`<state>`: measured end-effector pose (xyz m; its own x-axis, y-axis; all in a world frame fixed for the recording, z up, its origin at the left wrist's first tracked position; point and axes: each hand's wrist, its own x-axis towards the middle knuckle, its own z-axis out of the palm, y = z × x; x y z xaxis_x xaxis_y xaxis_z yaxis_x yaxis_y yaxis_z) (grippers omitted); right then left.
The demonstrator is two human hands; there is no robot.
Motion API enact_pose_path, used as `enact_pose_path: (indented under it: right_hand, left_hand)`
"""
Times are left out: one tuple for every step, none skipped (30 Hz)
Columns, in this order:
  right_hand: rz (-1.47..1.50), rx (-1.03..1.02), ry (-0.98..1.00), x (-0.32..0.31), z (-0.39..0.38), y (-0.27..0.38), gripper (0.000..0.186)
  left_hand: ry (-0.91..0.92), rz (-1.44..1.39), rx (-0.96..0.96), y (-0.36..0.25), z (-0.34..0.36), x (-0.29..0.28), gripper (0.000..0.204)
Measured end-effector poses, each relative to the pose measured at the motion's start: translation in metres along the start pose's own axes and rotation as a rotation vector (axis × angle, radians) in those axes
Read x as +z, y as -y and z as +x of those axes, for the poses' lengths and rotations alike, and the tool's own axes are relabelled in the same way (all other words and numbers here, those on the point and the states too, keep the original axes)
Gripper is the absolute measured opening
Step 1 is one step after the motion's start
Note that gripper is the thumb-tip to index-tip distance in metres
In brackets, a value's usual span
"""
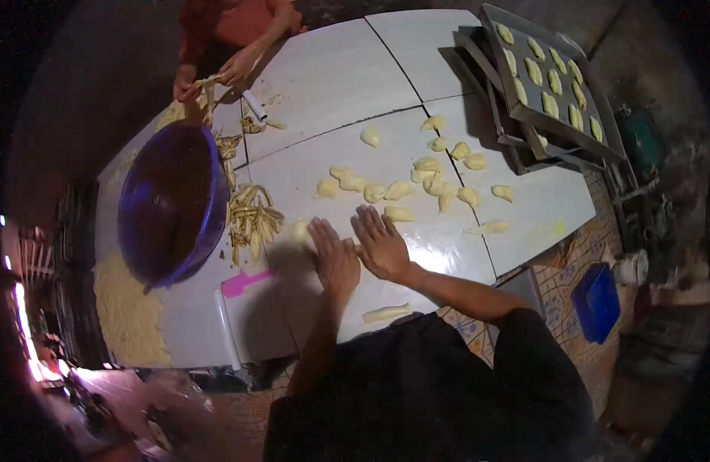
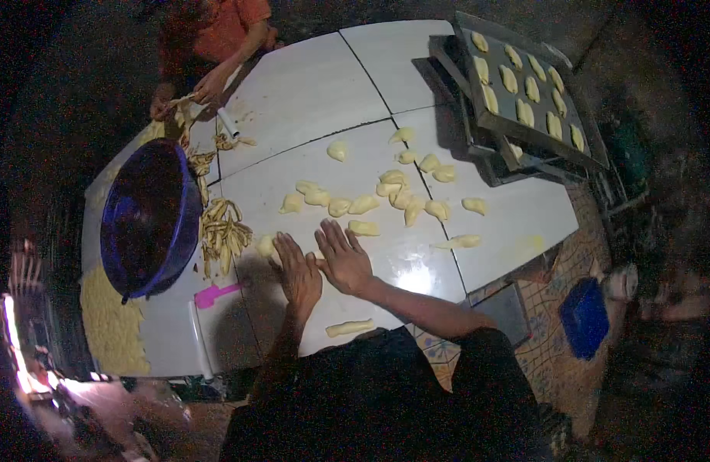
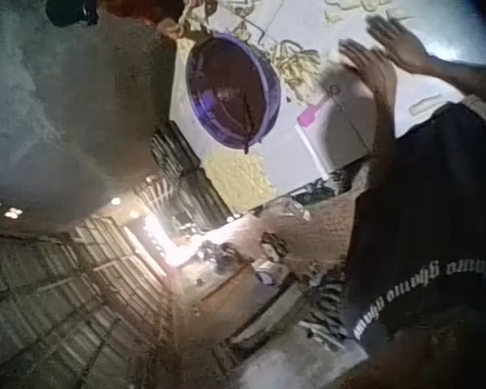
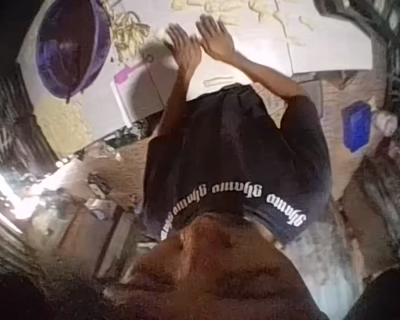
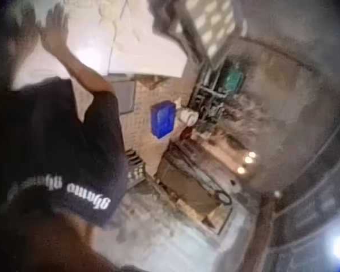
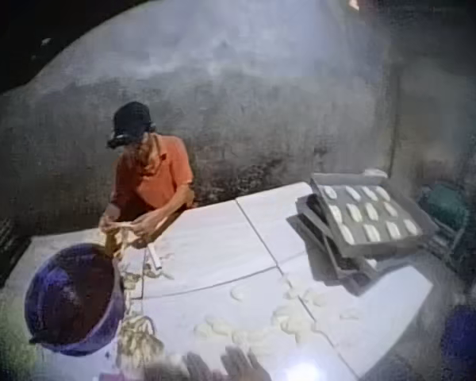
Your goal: The person flattens dough pieces, spreads chocolate filling on them with a spatula, adds banana slices, rolls the dough into pastries by hand, and places the pastries onto baking trays.
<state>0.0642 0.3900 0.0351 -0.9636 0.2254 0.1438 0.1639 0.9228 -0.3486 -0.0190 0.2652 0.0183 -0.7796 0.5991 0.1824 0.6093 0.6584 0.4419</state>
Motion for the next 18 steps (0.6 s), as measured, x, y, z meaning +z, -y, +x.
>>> enact_pose_path:
  right_hand:
    - [0.025,0.021,-0.099,0.006,0.021,-0.013,0.062]
    - [0.087,0.011,-0.147,0.0,0.042,-0.016,0.059]
    - [0.139,0.008,-0.196,-0.006,0.053,-0.025,0.056]
    - [0.187,-0.009,-0.245,-0.005,0.055,-0.025,0.05]
    - [0.23,-0.03,-0.292,-0.003,0.056,-0.036,0.043]
    - [0.313,-0.069,-0.299,-0.006,0.053,-0.036,0.041]
    - [0.396,-0.043,-0.207,-0.013,0.043,-0.031,0.042]
    - [0.396,-0.076,-0.183,-0.012,0.025,-0.032,0.041]
    - [0.397,-0.109,-0.157,-0.011,0.012,-0.032,0.041]
    - [0.311,-0.152,-0.154,-0.006,0.007,-0.034,0.043]
    - [0.31,-0.218,-0.202,-0.002,0.005,-0.035,0.04]
    - [0.446,-0.151,-0.122,-0.004,0.009,-0.033,0.038]
    - [0.578,-0.082,-0.039,-0.006,0.01,-0.029,0.036]
    - [0.636,0.005,-0.042,-0.003,0.004,-0.033,0.034]
    - [0.702,0.07,-0.034,-0.015,0.001,-0.021,0.032]
    - [0.75,0.007,0.084,-0.032,-0.007,-0.016,0.033]
    - [0.747,-0.086,0.164,-0.04,-0.021,-0.014,0.035]
    - [0.759,-0.183,0.219,-0.043,-0.036,-0.006,0.038]
  left_hand:
    - [0.068,0.115,-0.056,-0.008,0.027,-0.006,0.066]
    - [-0.034,0.028,-0.059,-0.002,0.046,-0.003,0.065]
    - [-0.13,-0.072,-0.058,-0.003,0.062,-0.002,0.065]
    - [-0.154,-0.128,-0.042,-0.001,0.064,-0.004,0.065]
    - [-0.177,-0.189,-0.032,-0.002,0.064,-0.007,0.065]
    - [-0.144,-0.175,0.013,0.016,0.053,-0.005,0.066]
    - [-0.145,-0.166,0.02,0.039,0.042,0.0,0.066]
    - [-0.061,-0.18,0.191,0.041,0.028,-0.004,0.064]
    - [0.024,-0.196,0.359,0.042,0.019,-0.004,0.061]
    - [-0.003,-0.19,0.311,0.039,0.015,0.002,0.057]
    - [0.001,-0.192,0.308,0.035,0.015,0.004,0.057]
    - [-0.055,-0.261,0.345,0.039,0.021,0.009,0.058]
    - [-0.112,-0.33,0.382,0.044,0.021,0.012,0.059]
    - [-0.024,-0.447,0.219,0.026,0.016,0.002,0.042]
    - [-0.027,-0.445,0.206,0.036,0.003,0.004,0.042]
    - [0.035,-0.519,0.05,0.047,-0.016,0.004,0.038]
    - [0.101,-0.598,-0.096,0.056,-0.036,0.006,0.034]
    - [0.147,-0.85,0.076,0.075,-0.069,0.005,0.032]
